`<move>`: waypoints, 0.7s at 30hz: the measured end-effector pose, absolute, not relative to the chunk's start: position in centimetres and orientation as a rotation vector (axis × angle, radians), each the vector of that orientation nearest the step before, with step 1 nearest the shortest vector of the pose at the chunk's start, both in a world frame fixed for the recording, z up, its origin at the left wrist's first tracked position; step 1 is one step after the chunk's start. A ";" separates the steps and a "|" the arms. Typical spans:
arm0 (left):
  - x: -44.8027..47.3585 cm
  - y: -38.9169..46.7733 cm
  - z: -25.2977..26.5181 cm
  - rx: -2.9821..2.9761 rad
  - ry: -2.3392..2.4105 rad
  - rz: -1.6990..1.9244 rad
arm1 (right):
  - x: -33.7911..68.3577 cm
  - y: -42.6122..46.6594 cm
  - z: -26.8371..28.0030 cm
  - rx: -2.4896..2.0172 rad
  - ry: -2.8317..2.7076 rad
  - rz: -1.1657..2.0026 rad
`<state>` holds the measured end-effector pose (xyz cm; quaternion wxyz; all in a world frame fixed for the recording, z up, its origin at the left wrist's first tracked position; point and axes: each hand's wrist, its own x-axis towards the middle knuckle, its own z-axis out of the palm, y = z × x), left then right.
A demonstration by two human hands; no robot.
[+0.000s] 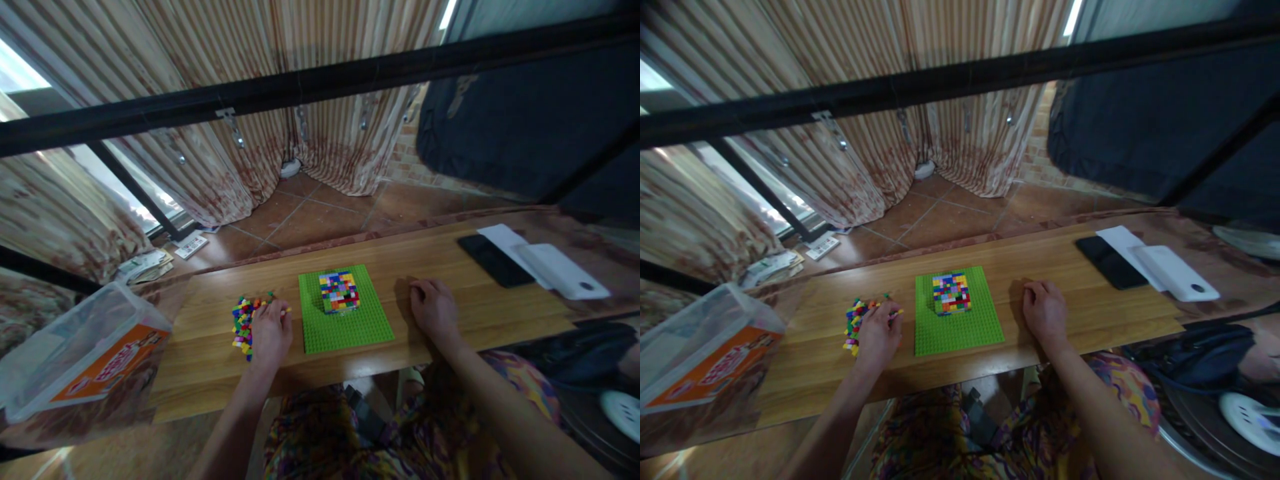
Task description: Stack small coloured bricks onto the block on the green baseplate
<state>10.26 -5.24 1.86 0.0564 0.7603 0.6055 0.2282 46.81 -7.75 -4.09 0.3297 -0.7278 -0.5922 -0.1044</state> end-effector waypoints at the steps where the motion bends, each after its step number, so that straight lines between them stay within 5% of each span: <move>1: 10.3 -5.3 2.0 2.272 1.818 0.730 | 46.8 -7.8 -4.1 -1.905 -1.546 -0.271; 13: 10.7 -5.6 2.1 2.044 1.684 0.902 | 46.6 -7.8 -3.9 -1.912 -1.529 -0.255; 21: 10.5 -5.4 2.3 2.270 1.841 0.575 | 46.7 -7.7 -4.0 -1.912 -1.529 -0.245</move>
